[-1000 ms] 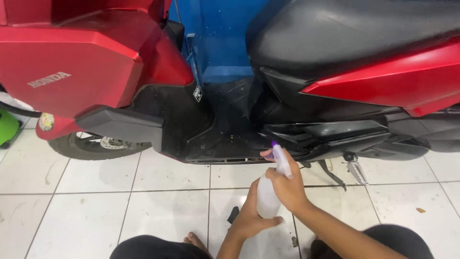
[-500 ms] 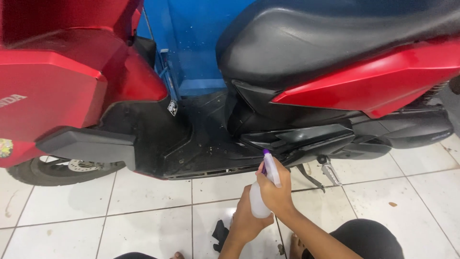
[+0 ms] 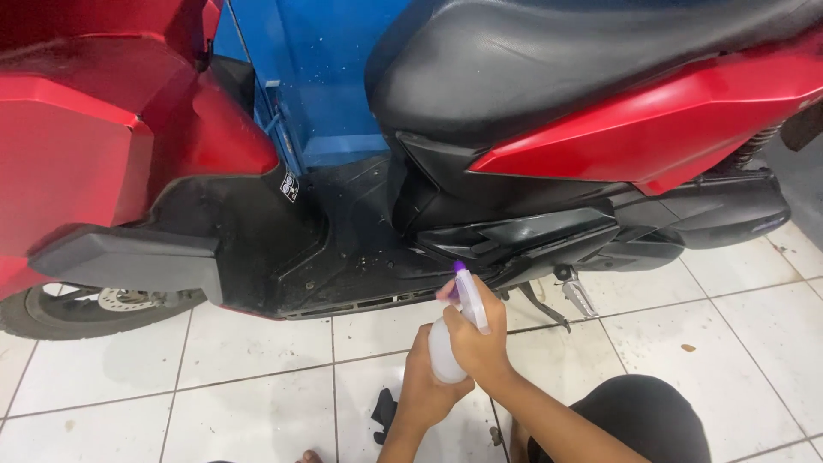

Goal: The person sprays a cleaning solution onto the lower body panels of a red scooter and wipes the surfaces with a black cloth. The person cleans the footrest area, the side panels, and the area beneath the seat.

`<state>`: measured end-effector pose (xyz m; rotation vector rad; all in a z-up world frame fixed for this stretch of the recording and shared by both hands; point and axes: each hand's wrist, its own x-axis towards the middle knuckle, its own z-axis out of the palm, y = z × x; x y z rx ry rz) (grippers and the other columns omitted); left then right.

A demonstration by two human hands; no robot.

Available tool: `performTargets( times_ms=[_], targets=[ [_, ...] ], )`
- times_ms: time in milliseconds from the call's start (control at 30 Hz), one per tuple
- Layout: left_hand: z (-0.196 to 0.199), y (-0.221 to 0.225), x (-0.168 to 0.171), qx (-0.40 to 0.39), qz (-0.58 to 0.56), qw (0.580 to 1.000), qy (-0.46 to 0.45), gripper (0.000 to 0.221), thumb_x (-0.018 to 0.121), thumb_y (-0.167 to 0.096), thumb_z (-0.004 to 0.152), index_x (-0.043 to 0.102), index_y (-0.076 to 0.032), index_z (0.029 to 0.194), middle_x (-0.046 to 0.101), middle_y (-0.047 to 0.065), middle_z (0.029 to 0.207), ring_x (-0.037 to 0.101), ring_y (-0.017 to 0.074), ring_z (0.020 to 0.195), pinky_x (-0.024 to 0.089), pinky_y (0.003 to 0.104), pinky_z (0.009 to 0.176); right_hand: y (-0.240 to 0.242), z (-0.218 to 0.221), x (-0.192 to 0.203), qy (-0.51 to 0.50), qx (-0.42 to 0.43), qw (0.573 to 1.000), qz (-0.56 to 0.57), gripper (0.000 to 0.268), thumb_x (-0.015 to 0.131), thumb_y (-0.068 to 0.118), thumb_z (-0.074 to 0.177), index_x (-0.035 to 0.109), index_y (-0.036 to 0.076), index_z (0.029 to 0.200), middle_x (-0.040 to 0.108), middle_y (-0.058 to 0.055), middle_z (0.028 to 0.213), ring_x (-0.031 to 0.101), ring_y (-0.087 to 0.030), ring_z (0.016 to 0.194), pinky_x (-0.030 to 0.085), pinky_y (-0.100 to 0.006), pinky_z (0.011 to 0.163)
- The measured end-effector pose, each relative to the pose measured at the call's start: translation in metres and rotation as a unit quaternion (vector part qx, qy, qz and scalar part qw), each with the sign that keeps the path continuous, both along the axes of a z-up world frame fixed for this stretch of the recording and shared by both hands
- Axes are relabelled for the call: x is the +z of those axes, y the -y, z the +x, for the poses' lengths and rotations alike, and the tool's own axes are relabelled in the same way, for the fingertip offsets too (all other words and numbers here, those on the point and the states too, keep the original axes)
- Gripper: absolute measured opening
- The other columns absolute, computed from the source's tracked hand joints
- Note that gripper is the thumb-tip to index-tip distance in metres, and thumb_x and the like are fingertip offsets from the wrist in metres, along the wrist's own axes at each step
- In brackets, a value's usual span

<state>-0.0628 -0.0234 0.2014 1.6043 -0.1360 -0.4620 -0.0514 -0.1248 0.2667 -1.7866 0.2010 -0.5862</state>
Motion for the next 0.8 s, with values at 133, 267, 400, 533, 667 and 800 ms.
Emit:
performTargets(
  times_ms=[133, 267, 400, 533, 667, 800],
  targets=[
    [-0.003, 0.007, -0.002, 0.022, 0.006, 1.000, 0.019, 0.069, 0.086, -0.014, 0.059, 0.055, -0.016, 0.120, 0.070, 0.002, 0.106, 0.067, 0.0173, 0.089, 0.056, 0.034, 0.067, 0.001, -0.003, 0.009, -0.056, -0.007, 0.998, 0.001, 0.040, 0.054, 0.000, 0.071, 0.073, 0.014, 0.103, 0.080, -0.001, 0.109, 0.067, -0.016, 0.098, 0.049, -0.031, 0.088],
    [-0.004, 0.010, 0.001, 0.019, 0.075, 0.997, -0.010, 0.065, 0.084, -0.014, 0.056, 0.055, -0.019, 0.114, 0.069, -0.002, 0.101, 0.065, 0.0169, 0.083, 0.052, 0.034, 0.060, 0.007, -0.002, 0.003, -0.048, -0.029, 0.997, 0.043, 0.013, 0.053, 0.001, 0.071, 0.063, 0.010, 0.073, 0.065, -0.001, 0.071, 0.059, -0.016, 0.069, 0.048, -0.032, 0.065],
    [-0.005, 0.013, 0.003, 0.011, 0.130, 0.991, -0.022, 0.068, 0.085, -0.025, 0.057, 0.053, -0.026, 0.117, 0.070, -0.007, 0.103, 0.068, 0.0170, 0.087, 0.052, 0.037, 0.066, 0.007, -0.001, 0.004, -0.070, -0.024, 0.997, 0.010, 0.028, 0.054, 0.004, 0.074, 0.072, 0.013, 0.093, 0.079, -0.003, 0.098, 0.072, -0.020, 0.097, 0.053, -0.037, 0.099],
    [-0.010, 0.014, -0.015, 0.027, 0.092, 0.995, -0.018, 0.066, 0.087, -0.024, 0.057, 0.057, -0.023, 0.116, 0.072, -0.005, 0.102, 0.069, 0.0162, 0.087, 0.055, 0.034, 0.069, 0.008, 0.003, -0.012, -0.086, -0.002, 0.996, -0.016, 0.030, 0.054, 0.001, 0.073, 0.071, 0.014, 0.095, 0.078, -0.001, 0.099, 0.070, -0.018, 0.098, 0.050, -0.034, 0.094],
    [-0.016, 0.015, -0.047, 0.042, 0.051, 0.998, -0.005, 0.061, 0.084, -0.019, 0.057, 0.060, -0.018, 0.113, 0.074, -0.002, 0.098, 0.070, 0.0165, 0.085, 0.055, 0.033, 0.067, 0.006, 0.010, -0.044, -0.121, 0.008, 0.993, 0.000, 0.025, 0.055, -0.003, 0.075, 0.066, 0.014, 0.090, 0.072, -0.002, 0.094, 0.068, -0.018, 0.096, 0.048, -0.033, 0.093],
    [-0.026, 0.022, -0.090, 0.059, 0.013, 0.996, -0.063, 0.052, 0.080, -0.005, 0.055, 0.056, -0.012, 0.100, 0.064, 0.000, 0.088, 0.056, 0.0159, 0.079, 0.045, 0.031, 0.059, 0.004, 0.013, -0.070, -0.169, -0.001, 0.985, 0.028, 0.016, 0.052, -0.003, 0.076, 0.058, 0.011, 0.073, 0.061, -0.004, 0.075, 0.058, -0.018, 0.076, 0.047, -0.034, 0.072]
  ],
)
